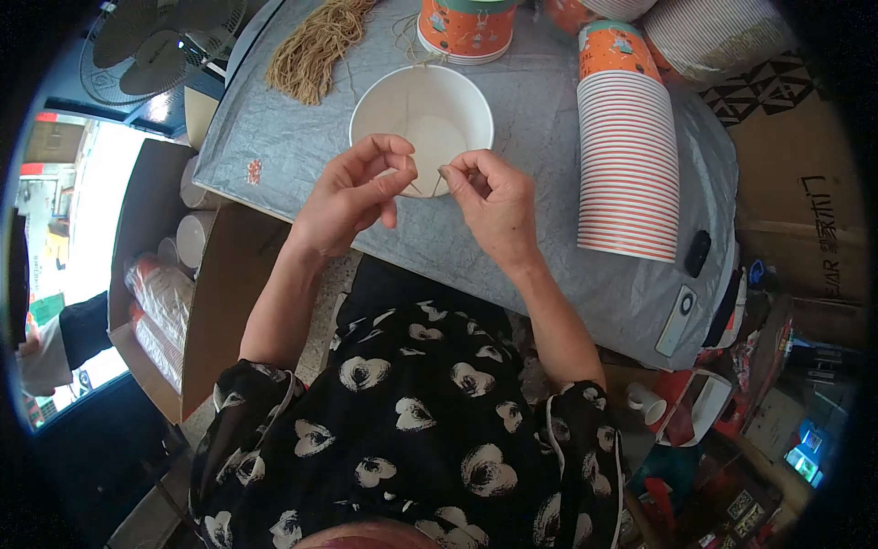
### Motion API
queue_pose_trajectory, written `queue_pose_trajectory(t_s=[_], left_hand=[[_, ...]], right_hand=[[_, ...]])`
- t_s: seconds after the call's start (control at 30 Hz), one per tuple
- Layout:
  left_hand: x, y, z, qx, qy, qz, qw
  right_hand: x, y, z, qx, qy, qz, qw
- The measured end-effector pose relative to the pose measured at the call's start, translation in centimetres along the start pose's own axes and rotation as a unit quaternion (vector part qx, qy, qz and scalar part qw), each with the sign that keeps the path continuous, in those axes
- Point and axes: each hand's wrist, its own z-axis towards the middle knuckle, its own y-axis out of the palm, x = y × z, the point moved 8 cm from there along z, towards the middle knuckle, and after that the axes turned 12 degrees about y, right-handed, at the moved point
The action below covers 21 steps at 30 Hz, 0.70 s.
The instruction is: Attaching string handles to paper bowls.
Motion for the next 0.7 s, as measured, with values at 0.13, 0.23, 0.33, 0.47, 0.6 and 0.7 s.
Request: queue_pose_trajectory(t_s=[0.13, 0.23, 0.33, 0.47, 0.6, 0.7], left_hand=[[3.2, -0.5, 0.2, 0.025, 0.108, 0.044, 0.993], [5.5, -0.6, 0.5, 0.029, 0.198, 0.123, 0.972], [6.7, -0.5, 0.4, 0.03, 0.271, 0.156, 0.949], [6.2, -0.2, -0.4, 0.039, 0.242, 0.145, 0.959], [4.7, 0.5, -0.5, 0.03, 0.239, 0.085, 0.967], [4.5, 0.8, -0.9, 0.017, 0.245, 0.054, 0.968]], right_hand=[[0.5, 0.0, 0.2, 0.013, 0.045, 0.013, 0.999], [0.1, -0.1, 0.4, -0.017, 0.085, 0.051, 0.995], [-1.7, 0.2, 0.1, -0.089, 0.118, 0.071, 0.986], [-4.7, 0.2, -0.9, -0.156, 0.091, 0.062, 0.982], [-9.6, 0.4, -1.4, -0.162, -0.074, -0.04, 0.983], [-12.2, 1.1, -0.8, -0.16, -0.188, -0.11, 0.963]])
